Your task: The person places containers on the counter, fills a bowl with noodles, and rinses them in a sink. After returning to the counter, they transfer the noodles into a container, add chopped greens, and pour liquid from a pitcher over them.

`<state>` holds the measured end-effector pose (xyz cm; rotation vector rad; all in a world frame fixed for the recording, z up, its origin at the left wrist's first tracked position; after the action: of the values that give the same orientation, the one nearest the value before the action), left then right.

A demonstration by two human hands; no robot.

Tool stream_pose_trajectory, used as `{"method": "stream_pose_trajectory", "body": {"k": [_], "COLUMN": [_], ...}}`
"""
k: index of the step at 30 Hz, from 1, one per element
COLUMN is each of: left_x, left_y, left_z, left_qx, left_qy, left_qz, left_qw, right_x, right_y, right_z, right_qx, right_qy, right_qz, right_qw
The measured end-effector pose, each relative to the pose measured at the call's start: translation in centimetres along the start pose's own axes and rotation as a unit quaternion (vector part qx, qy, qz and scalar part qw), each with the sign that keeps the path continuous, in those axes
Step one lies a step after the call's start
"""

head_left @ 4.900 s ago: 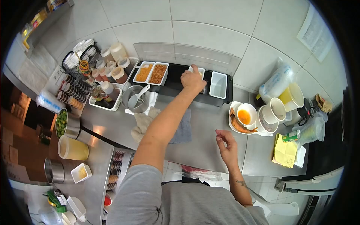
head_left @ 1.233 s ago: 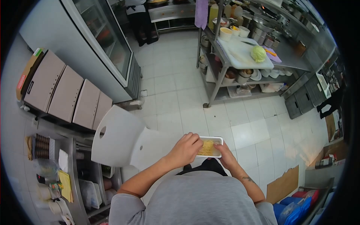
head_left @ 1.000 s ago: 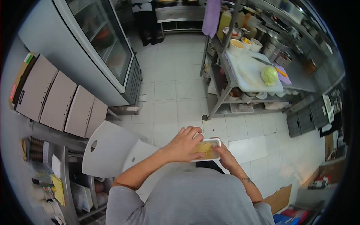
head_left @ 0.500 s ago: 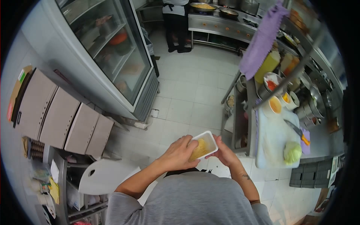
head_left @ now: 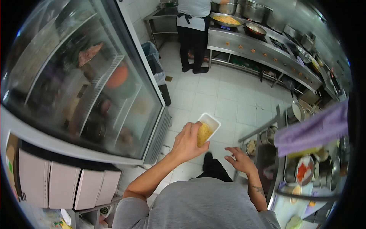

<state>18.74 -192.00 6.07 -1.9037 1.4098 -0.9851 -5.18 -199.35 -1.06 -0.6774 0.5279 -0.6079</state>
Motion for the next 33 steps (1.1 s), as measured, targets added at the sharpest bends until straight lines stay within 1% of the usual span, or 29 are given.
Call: {"method": "stream_pose_trajectory", "body": {"k": [3,4,7,8,11,12,15,16,18,20,21,22,23,24,25,26,30,33], "left_x": [8.5,11.3,19.9,22.7,30.3,32.6,38.5,40.4,44.1,48.1,50.0,52.0,54.2,56.3,58.6,60.5,68.9,75.0], "left_y": [0.6,0.6,-0.5,-0.9,-3.0,-4.1,-6.5,-7.1,-8.5,-10.1,-11.0,-11.8,-12.8,-14.1,-15.4,-16.3,-19.1,-19.8], "left_z": [5.4,7.0,11.6,13.1,17.9,19.2,24.2,26.4,30.8,35.2,37.6,40.1,42.3,44.5,46.2,47.7,52.7,56.1], "left_qx": [0.014,0.018,0.031,0.034,0.049,0.046,0.052,0.07,0.075,0.062,0.064,0.065,0.063,0.06,0.062,0.063,0.062,0.056], "left_qy": [-0.015,-0.025,-0.111,-0.125,-0.171,-0.196,-0.245,-0.243,-0.278,-0.316,-0.321,-0.325,-0.327,-0.348,-0.341,-0.338,-0.302,-0.28], "left_qz": [-0.077,-0.104,-0.12,-0.143,-0.19,-0.194,-0.245,-0.273,-0.289,-0.294,-0.306,-0.319,-0.335,-0.328,-0.329,-0.327,-0.317,-0.283], "left_qw": [0.997,0.994,0.986,0.981,0.966,0.96,0.937,0.928,0.913,0.9,0.894,0.888,0.882,0.876,0.878,0.881,0.897,0.916], "right_x": [7.6,10.3,20.4,23.8,34.5,37.9,47.2,50.0,55.6,61.7,64.6,67.6,70.5,73.6,76.4,79.0,88.0,93.0], "right_y": [-2.5,-4.2,-8.6,-10.5,-15.9,-17.4,-19.8,-20.2,-20.8,-21.9,-21.9,-22.2,-22.7,-23.2,-24.1,-25.0,-28.8,-30.8], "right_z": [-3.5,-3.7,-6.9,-7.0,-3.2,-1.2,4.1,6.0,9.7,11.6,12.5,12.9,13.1,13.7,14.2,14.5,16.5,18.1], "right_qx": [-0.024,-0.021,-0.023,-0.051,-0.076,-0.054,-0.084,-0.069,-0.037,-0.035,-0.028,-0.043,-0.049,-0.055,-0.06,-0.07,-0.05,-0.032], "right_qy": [0.052,0.059,0.039,0.014,-0.067,-0.092,-0.213,-0.232,-0.269,-0.3,-0.313,-0.334,-0.328,-0.32,-0.312,-0.288,-0.311,-0.286], "right_qz": [0.059,0.054,0.037,0.028,0.019,0.028,0.043,0.073,0.126,0.142,0.149,0.104,0.077,0.045,0.014,0.003,-0.071,-0.124], "right_qw": [0.997,0.997,0.998,0.998,0.995,0.994,0.973,0.967,0.954,0.943,0.938,0.936,0.94,0.945,0.948,0.955,0.946,0.949]}}
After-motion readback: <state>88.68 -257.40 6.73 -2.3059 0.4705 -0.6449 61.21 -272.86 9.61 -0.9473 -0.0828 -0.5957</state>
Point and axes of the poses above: each hand's wrist, its own x-axis towards the middle knuckle, its own y-axis out of the palm, z = x × y, the point moved 3 cm from there along x, towards the middle knuckle, and after that the axes turned 1 degree about -y, right-handed, at the moved point
